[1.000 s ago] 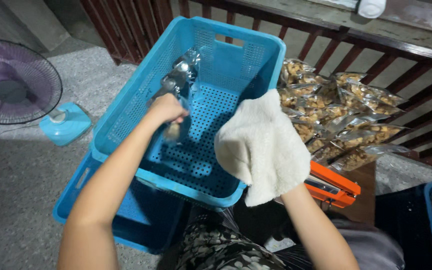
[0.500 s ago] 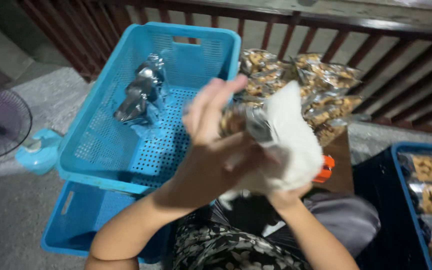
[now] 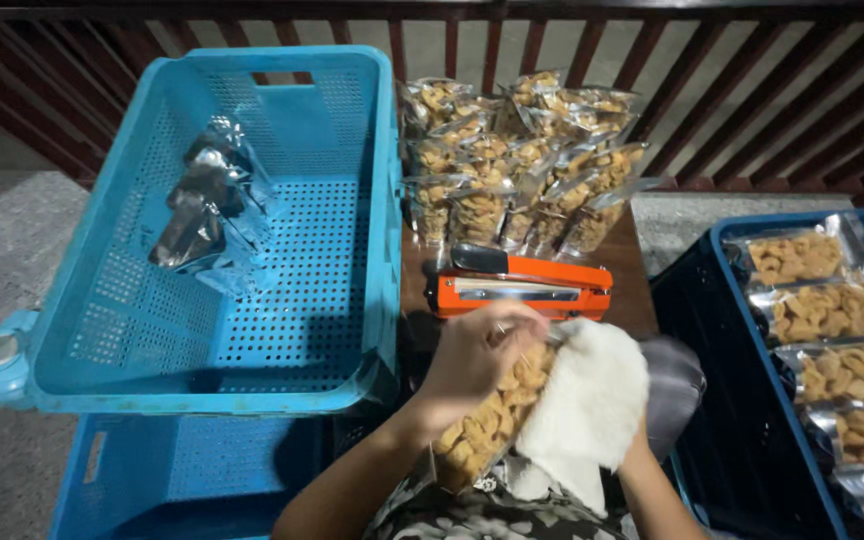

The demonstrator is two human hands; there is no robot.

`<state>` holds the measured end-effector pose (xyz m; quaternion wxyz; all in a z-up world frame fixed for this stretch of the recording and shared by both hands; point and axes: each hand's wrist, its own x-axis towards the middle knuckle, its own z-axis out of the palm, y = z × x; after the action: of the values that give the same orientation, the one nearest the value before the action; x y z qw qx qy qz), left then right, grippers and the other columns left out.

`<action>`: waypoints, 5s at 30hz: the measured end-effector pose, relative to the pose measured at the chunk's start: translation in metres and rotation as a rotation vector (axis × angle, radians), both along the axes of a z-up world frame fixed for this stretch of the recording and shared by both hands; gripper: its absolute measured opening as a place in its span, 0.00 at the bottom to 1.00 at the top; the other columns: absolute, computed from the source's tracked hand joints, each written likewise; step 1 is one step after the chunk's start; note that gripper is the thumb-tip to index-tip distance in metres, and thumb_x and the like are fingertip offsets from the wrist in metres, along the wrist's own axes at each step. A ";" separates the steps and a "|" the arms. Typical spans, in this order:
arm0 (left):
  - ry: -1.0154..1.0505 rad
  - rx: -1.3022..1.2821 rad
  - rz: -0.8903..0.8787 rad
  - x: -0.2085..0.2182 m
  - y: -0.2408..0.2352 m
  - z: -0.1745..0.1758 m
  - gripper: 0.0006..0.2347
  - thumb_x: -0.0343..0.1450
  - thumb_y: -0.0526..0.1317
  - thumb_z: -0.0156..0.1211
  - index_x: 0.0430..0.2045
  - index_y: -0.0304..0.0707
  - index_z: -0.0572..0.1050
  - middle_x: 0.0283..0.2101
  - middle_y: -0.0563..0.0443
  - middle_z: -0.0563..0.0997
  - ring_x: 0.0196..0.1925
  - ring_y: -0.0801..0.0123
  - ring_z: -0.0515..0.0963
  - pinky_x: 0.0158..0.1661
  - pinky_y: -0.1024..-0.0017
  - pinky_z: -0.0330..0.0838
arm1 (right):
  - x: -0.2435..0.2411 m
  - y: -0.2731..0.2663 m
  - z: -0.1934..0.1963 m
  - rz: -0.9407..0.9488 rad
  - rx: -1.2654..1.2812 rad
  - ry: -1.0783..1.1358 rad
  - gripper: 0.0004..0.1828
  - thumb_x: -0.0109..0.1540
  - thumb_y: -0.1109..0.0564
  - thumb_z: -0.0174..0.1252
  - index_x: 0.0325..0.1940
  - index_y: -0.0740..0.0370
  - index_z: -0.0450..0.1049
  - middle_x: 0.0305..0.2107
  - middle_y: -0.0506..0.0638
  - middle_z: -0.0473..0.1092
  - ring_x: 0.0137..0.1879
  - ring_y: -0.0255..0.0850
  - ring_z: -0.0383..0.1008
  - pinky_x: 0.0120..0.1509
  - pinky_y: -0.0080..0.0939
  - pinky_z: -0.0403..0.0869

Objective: The person wipes clear plastic bags filled with snacks using a white cloth, then uses an orange handheld sealer to seal the bags. The sealed bags are placed into a blue basket.

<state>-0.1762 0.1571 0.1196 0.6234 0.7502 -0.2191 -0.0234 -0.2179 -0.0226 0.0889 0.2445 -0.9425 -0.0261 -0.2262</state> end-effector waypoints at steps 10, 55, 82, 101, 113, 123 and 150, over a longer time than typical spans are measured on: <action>0.302 -0.206 0.112 0.026 -0.004 -0.069 0.11 0.72 0.42 0.65 0.33 0.30 0.80 0.30 0.54 0.82 0.34 0.78 0.77 0.37 0.77 0.70 | 0.019 0.007 -0.014 0.038 0.189 -0.021 0.07 0.61 0.58 0.54 0.43 0.59 0.73 0.37 0.58 0.73 0.46 0.56 0.74 0.52 0.50 0.72; -0.002 -0.123 0.155 -0.010 -0.011 -0.047 0.15 0.81 0.44 0.47 0.43 0.30 0.77 0.30 0.38 0.81 0.36 0.83 0.79 0.32 0.70 0.73 | 0.017 -0.015 0.019 0.544 -0.029 -0.064 0.17 0.55 0.55 0.61 0.47 0.62 0.72 0.69 0.60 0.58 0.78 0.68 0.43 0.78 0.67 0.51; -0.226 0.270 0.099 0.005 0.009 -0.022 0.08 0.73 0.35 0.51 0.42 0.31 0.74 0.38 0.32 0.82 0.42 0.41 0.81 0.39 0.54 0.75 | 0.044 -0.008 0.038 0.591 -0.165 0.027 0.28 0.53 0.52 0.64 0.54 0.68 0.71 0.52 0.60 0.67 0.64 0.56 0.64 0.65 0.55 0.64; -0.239 0.356 0.225 0.020 0.008 -0.018 0.08 0.74 0.31 0.46 0.37 0.37 0.77 0.26 0.36 0.80 0.31 0.44 0.83 0.32 0.54 0.75 | 0.031 -0.043 0.004 0.387 -0.401 -0.216 0.22 0.50 0.55 0.64 0.47 0.61 0.74 0.50 0.57 0.64 0.61 0.61 0.59 0.67 0.67 0.60; -0.372 0.295 0.159 0.025 -0.001 -0.003 0.04 0.71 0.34 0.56 0.35 0.38 0.77 0.30 0.38 0.83 0.34 0.47 0.84 0.33 0.57 0.76 | 0.036 -0.004 0.037 0.331 -0.359 -0.188 0.20 0.52 0.59 0.63 0.47 0.66 0.72 0.55 0.59 0.64 0.66 0.61 0.59 0.67 0.64 0.61; -0.379 0.178 0.384 0.045 -0.010 -0.014 0.06 0.76 0.36 0.58 0.28 0.35 0.74 0.25 0.35 0.77 0.30 0.42 0.80 0.28 0.54 0.71 | 0.035 -0.018 -0.095 -0.037 0.886 -0.003 0.17 0.63 0.60 0.55 0.56 0.64 0.70 0.51 0.60 0.65 0.58 0.52 0.67 0.63 0.51 0.69; 0.543 -0.935 -0.196 0.050 -0.028 -0.174 0.36 0.77 0.64 0.38 0.73 0.34 0.54 0.66 0.52 0.70 0.66 0.69 0.71 0.64 0.70 0.65 | 0.036 0.032 -0.049 0.264 -0.060 -0.083 0.27 0.68 0.51 0.60 0.71 0.52 0.65 0.61 0.59 0.70 0.68 0.58 0.71 0.73 0.48 0.68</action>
<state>-0.1264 0.1292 -0.0546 0.9194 0.3361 -0.1061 -0.1744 -0.1821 0.0091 0.0400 0.2426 -0.9276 -0.1665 -0.2302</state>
